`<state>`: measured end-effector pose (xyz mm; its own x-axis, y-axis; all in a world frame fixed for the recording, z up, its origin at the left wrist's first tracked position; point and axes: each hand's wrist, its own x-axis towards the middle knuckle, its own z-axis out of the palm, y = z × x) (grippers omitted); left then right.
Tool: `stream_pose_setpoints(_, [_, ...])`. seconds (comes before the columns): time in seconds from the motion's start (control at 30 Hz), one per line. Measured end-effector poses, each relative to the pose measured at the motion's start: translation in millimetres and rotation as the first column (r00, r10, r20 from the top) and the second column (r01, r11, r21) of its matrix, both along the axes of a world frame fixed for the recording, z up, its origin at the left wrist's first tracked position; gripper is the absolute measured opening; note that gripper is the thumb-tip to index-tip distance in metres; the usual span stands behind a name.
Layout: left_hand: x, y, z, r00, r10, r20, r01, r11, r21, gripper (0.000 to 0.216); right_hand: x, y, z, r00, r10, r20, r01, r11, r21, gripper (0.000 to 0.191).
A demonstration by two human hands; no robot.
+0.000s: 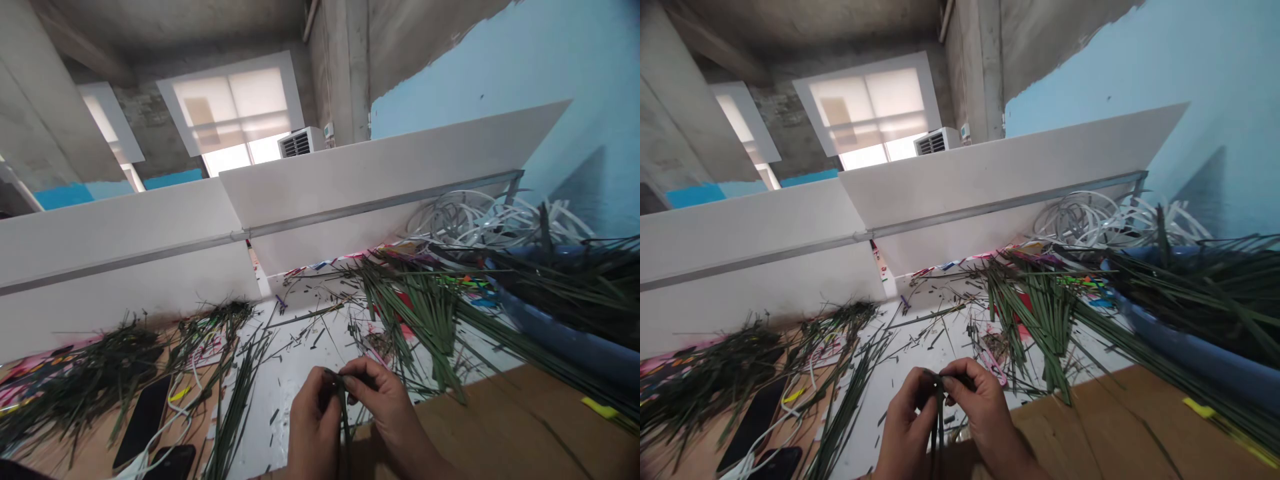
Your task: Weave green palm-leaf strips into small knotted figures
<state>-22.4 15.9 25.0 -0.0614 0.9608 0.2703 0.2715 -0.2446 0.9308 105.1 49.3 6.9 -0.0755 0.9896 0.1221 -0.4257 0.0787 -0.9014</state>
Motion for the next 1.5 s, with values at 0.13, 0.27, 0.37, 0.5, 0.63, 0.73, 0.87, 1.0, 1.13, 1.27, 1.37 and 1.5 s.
stream_pose_setpoints(0.13, [-1, 1, 0.0, 1.0, 0.028, -0.004, -0.028, 1.0, -0.015, 0.013, 1, 0, 1.6, 0.999, 0.031, 0.025, -0.032, 0.999, 0.005, 0.03])
stream_pose_setpoints(0.27, [-4, 3, -2.6, 0.998, 0.037, -0.041, -0.038, 0.999, -0.019, 0.016, 2, -1, 2.1, 0.997, 0.046, 0.054, -0.047, 0.999, 0.018, 0.029])
stream_pose_setpoints(0.37, [-4, 4, 1.0, 0.998, 0.059, -0.014, -0.059, 0.998, 0.006, 0.005, 4, 0, 0.4, 0.994, -0.003, 0.11, -0.005, 0.997, 0.073, 0.027])
stream_pose_setpoints(0.5, [2, 0, 6.5, 0.973, 0.2, 0.115, -0.204, 0.979, 0.025, 0.016, 10, 0, -0.6, 0.93, -0.224, 0.293, 0.138, 0.948, 0.285, 0.021])
stream_pose_setpoints(0.63, [13, -4, 2.8, 0.966, 0.178, 0.189, -0.181, 0.983, 0.001, 0.026, 14, -1, 0.6, 0.838, -0.39, 0.382, 0.185, 0.861, 0.474, 0.015])
stream_pose_setpoints(0.73, [20, -6, -0.6, 0.965, 0.133, 0.225, -0.128, 0.991, -0.037, 0.034, 16, -3, 1.3, 0.802, -0.44, 0.405, 0.17, 0.817, 0.551, 0.011])
stream_pose_setpoints(0.87, [22, -6, -0.7, 0.95, 0.117, 0.29, -0.101, 0.993, -0.069, 0.038, 18, -6, 0.9, 0.77, -0.494, 0.404, 0.151, 0.756, 0.636, 0.013])
stream_pose_setpoints(1.0, [20, -3, -0.3, 0.916, 0.106, 0.387, -0.077, 0.993, -0.09, 0.041, 16, -8, 0.4, 0.771, -0.488, 0.409, 0.114, 0.737, 0.666, 0.02])
stream_pose_setpoints(1.13, [12, -2, 2.0, 0.9, 0.114, 0.421, -0.061, 0.988, -0.139, 0.042, 14, -14, 3.8, 0.77, -0.454, 0.448, 0.055, 0.747, 0.663, 0.02])
stream_pose_setpoints(1.27, [5, -1, 5.9, 0.896, 0.134, 0.423, -0.065, 0.983, -0.174, 0.044, 17, -20, 8.0, 0.833, -0.307, 0.461, -0.079, 0.758, 0.647, 0.03])
stream_pose_setpoints(1.37, [2, 2, 6.6, 0.885, 0.121, 0.449, -0.034, 0.98, -0.196, 0.047, 21, -20, 7.8, 0.884, -0.179, 0.433, -0.133, 0.79, 0.598, 0.034])
stream_pose_setpoints(1.5, [0, 5, 5.9, 0.891, 0.102, 0.443, -0.009, 0.978, -0.207, 0.048, 21, -17, 8.7, 0.913, -0.084, 0.398, -0.151, 0.838, 0.524, 0.045])
